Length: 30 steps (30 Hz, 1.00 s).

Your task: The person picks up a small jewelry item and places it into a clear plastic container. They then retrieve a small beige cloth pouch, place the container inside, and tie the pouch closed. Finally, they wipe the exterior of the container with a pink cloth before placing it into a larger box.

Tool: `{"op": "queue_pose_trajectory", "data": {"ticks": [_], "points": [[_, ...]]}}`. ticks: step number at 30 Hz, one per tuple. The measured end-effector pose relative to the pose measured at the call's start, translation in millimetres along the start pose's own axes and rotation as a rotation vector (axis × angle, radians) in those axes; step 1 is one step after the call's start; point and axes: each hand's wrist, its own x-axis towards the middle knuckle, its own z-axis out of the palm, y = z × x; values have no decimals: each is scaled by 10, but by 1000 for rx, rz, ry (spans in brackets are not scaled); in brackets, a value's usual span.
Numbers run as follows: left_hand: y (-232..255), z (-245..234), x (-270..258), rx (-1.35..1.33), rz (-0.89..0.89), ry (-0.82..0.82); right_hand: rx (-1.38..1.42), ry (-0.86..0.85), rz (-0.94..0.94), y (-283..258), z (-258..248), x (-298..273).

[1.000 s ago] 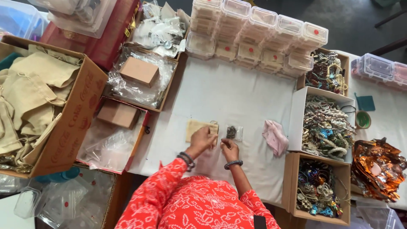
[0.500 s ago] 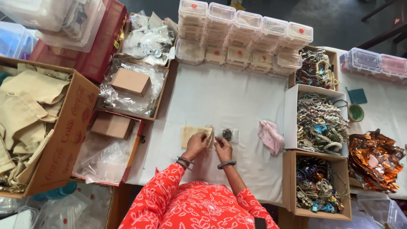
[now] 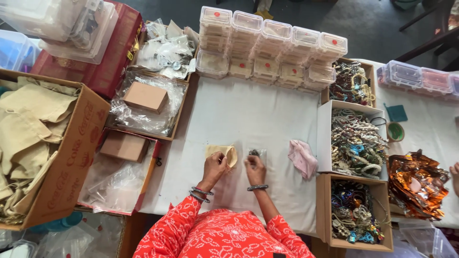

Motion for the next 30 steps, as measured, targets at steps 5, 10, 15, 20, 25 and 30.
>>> {"op": "queue_pose_trajectory", "data": {"ticks": [5, 10, 15, 20, 25, 30], "points": [[7, 64, -9, -2, 27, -10, -262, 181, -68, 260, -432, 313], [10, 117, -17, -11, 32, -23, -451, 108, 83, -5, -435, 431], [-43, 153, -8, 11, 40, 6, -331, 77, 128, 446, -241, 524], [-64, 160, 6, -39, -2, 29, 6, 94, 23, 132, -309, 286], [-15, 185, 15, -37, 20, 35, 537, 30, 63, -439, -311, 30], [37, 193, -16, -62, 37, 50, 591, -8, -66, -457, -48, -101]]}}
